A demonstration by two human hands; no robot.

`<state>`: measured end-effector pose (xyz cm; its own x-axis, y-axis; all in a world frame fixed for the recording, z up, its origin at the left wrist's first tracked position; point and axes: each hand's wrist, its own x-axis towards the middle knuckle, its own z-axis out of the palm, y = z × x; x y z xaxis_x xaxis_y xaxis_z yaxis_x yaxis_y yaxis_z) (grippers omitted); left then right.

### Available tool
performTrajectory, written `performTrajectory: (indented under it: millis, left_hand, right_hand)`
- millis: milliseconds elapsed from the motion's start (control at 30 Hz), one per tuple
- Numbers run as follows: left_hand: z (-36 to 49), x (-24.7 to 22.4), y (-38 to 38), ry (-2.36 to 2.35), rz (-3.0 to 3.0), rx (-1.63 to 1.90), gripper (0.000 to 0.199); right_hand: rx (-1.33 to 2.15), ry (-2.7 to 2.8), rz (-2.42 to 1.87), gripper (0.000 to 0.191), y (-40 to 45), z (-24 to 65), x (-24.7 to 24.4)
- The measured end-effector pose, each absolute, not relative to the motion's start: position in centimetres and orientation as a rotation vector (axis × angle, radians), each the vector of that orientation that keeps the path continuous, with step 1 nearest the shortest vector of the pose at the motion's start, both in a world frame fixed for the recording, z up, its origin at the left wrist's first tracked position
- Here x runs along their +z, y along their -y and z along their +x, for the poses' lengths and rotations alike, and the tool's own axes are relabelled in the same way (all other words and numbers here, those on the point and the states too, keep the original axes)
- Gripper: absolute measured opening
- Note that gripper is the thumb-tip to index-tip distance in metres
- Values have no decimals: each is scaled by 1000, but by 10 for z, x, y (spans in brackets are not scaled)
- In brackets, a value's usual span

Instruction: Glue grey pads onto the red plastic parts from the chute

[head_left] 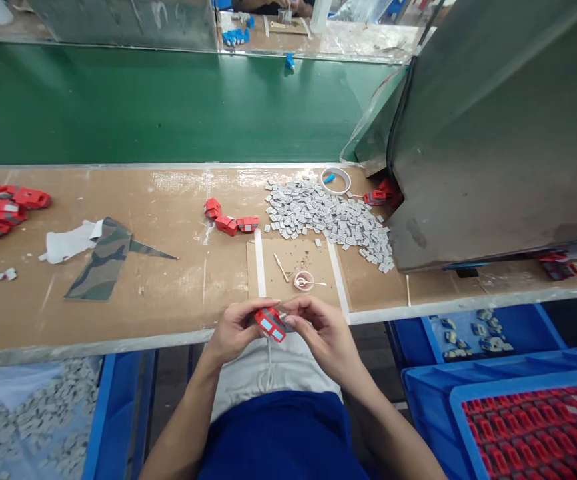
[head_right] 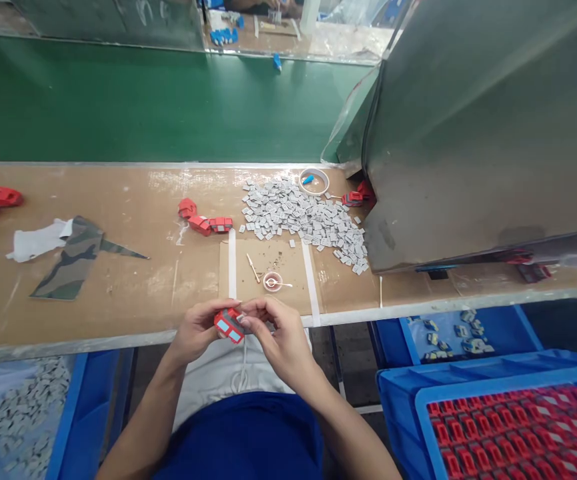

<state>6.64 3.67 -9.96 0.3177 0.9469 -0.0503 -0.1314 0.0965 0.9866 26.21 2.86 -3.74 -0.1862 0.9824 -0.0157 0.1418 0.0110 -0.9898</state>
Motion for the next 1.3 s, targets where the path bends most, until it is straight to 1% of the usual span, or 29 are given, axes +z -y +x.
performTrajectory:
  millis: [167,367,500,633,767,867,967,1133,1200,1300]
  left_hand:
    - [67,-101,-36,-919,1188,963,50]
    - [67,-102,-36,-920,1265,976,43]
    - [67,-102,-37,-939,1374,970,36]
    - [67,-100,-37,-966,1477,972,28]
    - [67,-99,-36,-969,1552,1002,24]
    - [67,-97,-36,-961,1633,1005,19]
    - [68,-96,-38,-935,1715,960,17]
    - [70,-98,-42,-785,1824,1033,19]
    - [69,-99,-41,-798,1803,1033,24]
    - [68,-100,-40,-873,1711,990,34]
  right_hand:
    - [1317,1381,-1276,24,-29,259,-47]
    - [1077,1532,-1303,15,-24,258,-48]
    - [1011,1696,-1288,18,-24,263,-43]
    - [906,1826,-1299,16,-20,264,-40]
    - [775,1897,-1329,16,-12,259,-40]
    - [753,1919,-1352,19,-9,257,-40]
    - [828,1888,-1329,19,-10,262,-41]
    - [1264,1574,-1297,13,-14,273,-53]
    - [1387,1446,-1302,11,-14,273,-60]
    - [1427,1352,-1293,14,-11,270,-65]
